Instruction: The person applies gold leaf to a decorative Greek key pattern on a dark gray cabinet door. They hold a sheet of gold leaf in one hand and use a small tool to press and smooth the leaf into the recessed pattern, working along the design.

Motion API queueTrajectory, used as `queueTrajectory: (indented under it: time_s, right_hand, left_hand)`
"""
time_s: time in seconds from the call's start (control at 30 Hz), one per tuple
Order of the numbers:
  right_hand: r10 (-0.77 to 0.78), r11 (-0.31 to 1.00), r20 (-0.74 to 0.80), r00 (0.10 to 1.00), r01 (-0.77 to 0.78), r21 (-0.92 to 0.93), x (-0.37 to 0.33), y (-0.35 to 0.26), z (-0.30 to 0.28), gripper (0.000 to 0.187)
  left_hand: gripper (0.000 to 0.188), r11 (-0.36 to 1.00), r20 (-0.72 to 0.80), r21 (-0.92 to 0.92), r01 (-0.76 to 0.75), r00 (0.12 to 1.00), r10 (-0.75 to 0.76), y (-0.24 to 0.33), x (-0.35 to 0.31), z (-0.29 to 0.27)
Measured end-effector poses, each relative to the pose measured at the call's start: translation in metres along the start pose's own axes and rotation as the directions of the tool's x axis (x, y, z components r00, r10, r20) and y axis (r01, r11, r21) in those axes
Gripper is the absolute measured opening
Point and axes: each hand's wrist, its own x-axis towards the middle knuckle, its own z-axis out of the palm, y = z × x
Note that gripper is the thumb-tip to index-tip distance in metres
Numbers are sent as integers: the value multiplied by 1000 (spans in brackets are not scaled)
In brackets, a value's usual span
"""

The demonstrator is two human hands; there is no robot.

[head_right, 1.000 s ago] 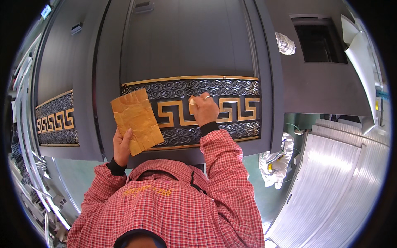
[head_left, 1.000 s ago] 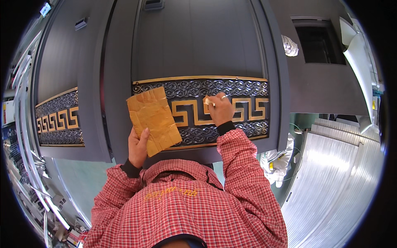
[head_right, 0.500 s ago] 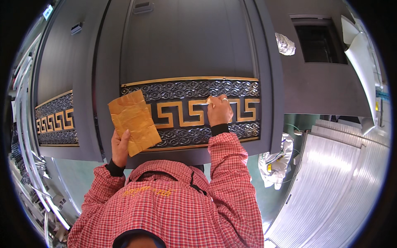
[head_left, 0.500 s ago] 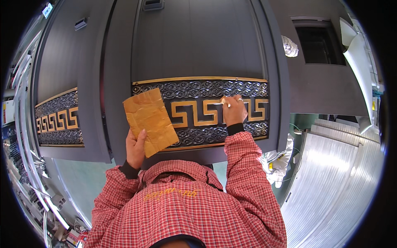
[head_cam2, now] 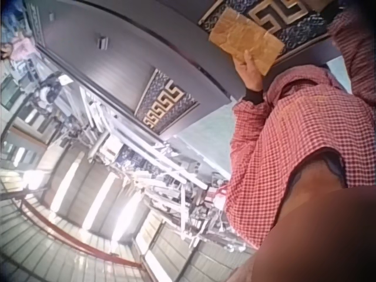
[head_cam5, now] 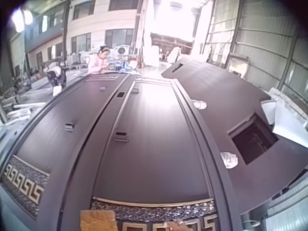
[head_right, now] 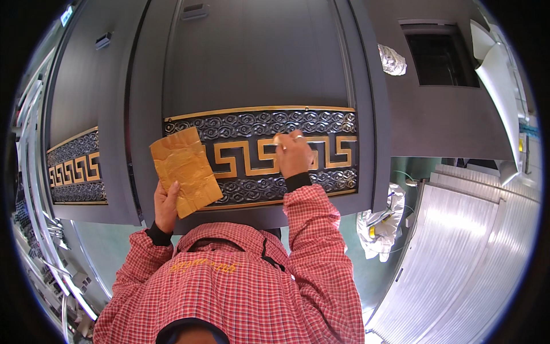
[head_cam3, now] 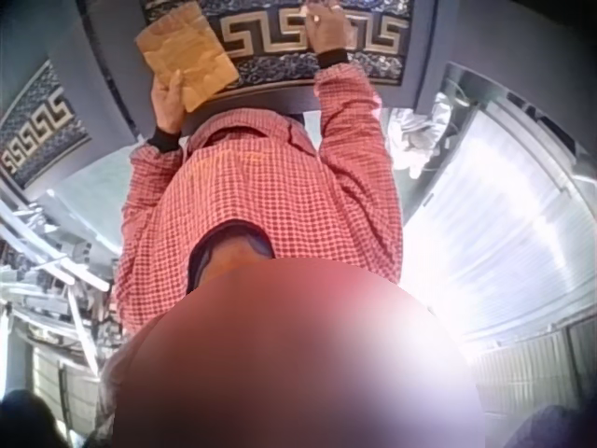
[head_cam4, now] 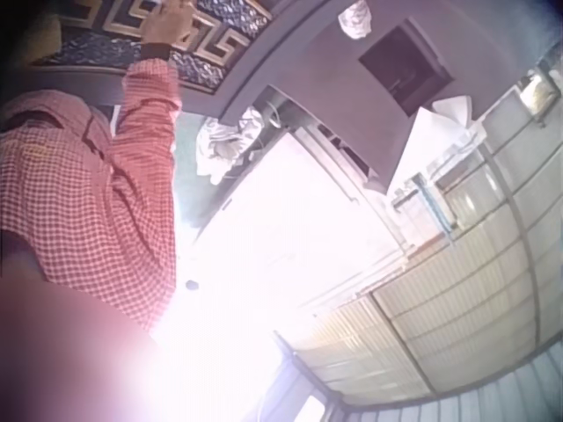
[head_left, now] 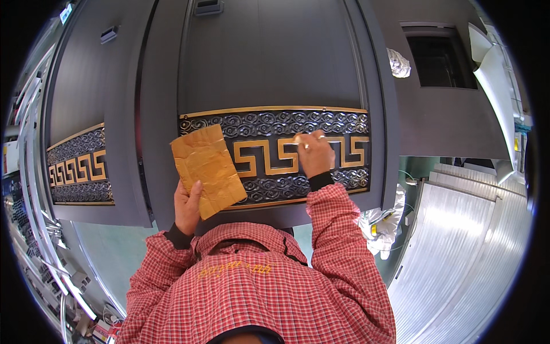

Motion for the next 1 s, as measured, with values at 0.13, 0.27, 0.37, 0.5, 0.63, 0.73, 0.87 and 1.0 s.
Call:
queueTrajectory:
  time_s: [0.13, 0.27, 0.37, 0.5, 0.63, 0.73, 0.87, 1.0]
  right_hand:
    - [59, 993, -16, 998, -61, -99, 0, 20, 6, 8]
    - [110, 994, -69, 992, -109, 15, 4, 11, -7, 8]
    - [94, 995, 23, 995, -93, -36, 3, 15, -5, 11]
    - [152, 987, -16, 988, -153, -56, 8, 21, -12, 13]
    - [156, 988, 26, 987, -156, -8, 1, 22, -10, 9]
    - [118, 992, 108, 987, -112, -55, -16, 30, -8, 9]
    - [121, 990, 159, 980, -108, -86, -39, 29, -22, 15]
    - [156, 983, 45, 987, -160, 89, -20, 19, -31, 12]
  left_hand:
    - [31, 1000, -6, 6, -22, 1000, 22, 3, -1, 6]
    - [31, 1000, -10, 0, -11, 1000, 11, 2, -1, 2]
    - [31, 1000, 1, -4, -13, 1000, 13, 1, -1, 4]
    - [31, 999, -9, 20, -25, 1000, 25, 1, -1, 4]
    - [31, 1000, 13, 5, -8, 1000, 8, -1, 0, 4]
    - [31, 1000, 23, 2, -20, 1000, 20, -1, 1, 6]
    - [32, 1000, 15, 22, -21, 1000, 20, -1, 1, 6]
    - [32, 1000, 30, 26, -13, 999, 12, 2, 1, 10]
